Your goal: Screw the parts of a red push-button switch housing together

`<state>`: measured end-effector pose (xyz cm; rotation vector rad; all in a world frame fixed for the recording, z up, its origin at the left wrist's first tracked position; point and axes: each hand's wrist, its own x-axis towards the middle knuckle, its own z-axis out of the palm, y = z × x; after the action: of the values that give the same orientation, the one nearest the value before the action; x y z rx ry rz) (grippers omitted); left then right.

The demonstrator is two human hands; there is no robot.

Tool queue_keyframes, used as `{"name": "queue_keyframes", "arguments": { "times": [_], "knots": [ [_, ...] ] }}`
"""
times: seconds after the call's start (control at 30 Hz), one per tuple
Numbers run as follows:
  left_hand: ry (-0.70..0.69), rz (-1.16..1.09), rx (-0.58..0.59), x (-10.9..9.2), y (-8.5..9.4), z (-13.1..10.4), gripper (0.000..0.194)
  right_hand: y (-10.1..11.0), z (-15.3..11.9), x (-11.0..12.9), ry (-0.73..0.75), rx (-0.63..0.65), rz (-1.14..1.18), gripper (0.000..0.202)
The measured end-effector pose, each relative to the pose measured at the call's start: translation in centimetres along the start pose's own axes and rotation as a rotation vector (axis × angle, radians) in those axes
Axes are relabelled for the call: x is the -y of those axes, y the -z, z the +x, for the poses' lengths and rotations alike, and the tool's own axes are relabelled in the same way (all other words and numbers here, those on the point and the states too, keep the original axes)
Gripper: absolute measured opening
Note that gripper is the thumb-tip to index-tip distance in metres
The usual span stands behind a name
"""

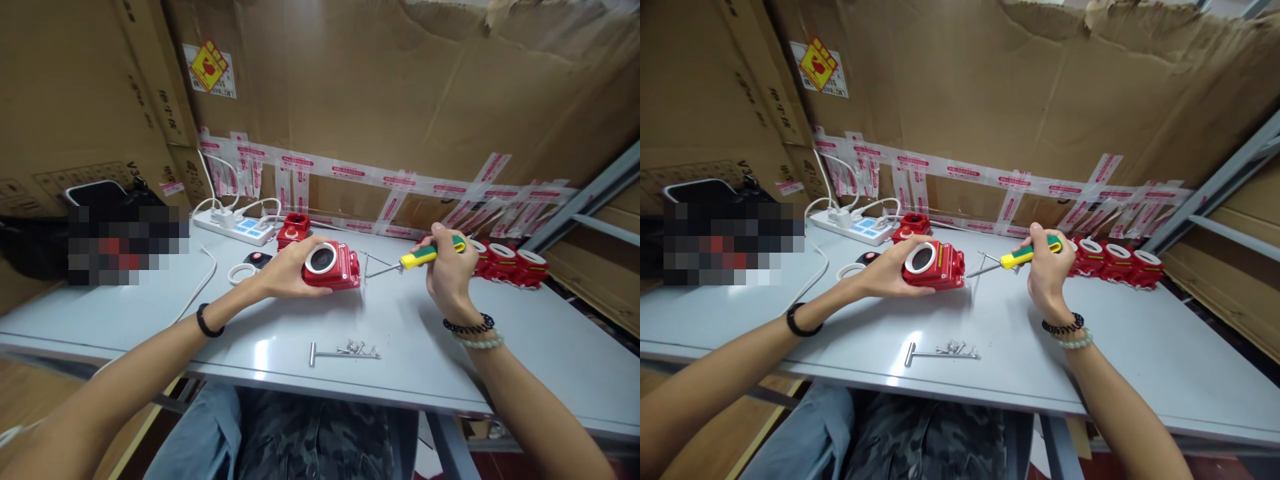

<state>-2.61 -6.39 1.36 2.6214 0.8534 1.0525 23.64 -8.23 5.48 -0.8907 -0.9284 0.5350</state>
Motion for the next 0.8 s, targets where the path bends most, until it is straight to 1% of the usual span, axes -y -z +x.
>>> {"name": "queue_keyframes", "arguments": {
  "times": [0.17,0.4,0.5,0.7,0.8],
  "knots": [
    [-0.040,-0.026,-0.042,-0.50,0.11,0.10,0.072,0.07,-0.03,-0.18,0.044,-0.008,0.012,0.027],
    [-0.013,-0.050,-0.042,-0.63,0.16,0.06,0.074,-0.09,-0.29,0.35,0.040,-0.008,0.013,0.031],
    [0.014,-0.047,-0.049,-0.58,0.20,0.04,0.075,-0.17,-0.39,0.50,0.047,-0.013,0.024,0.029],
    [0.009,-0.040,-0.041,-0.53,0.27,0.02,0.074,-0.29,-0.44,0.61,0.058,-0.031,0.050,0.026],
    [0.016,-0.030,-0.042,-0.54,0.29,0.01,0.074,-0.29,-0.44,0.58,0.063,-0.021,0.060,0.026]
  ]
}}
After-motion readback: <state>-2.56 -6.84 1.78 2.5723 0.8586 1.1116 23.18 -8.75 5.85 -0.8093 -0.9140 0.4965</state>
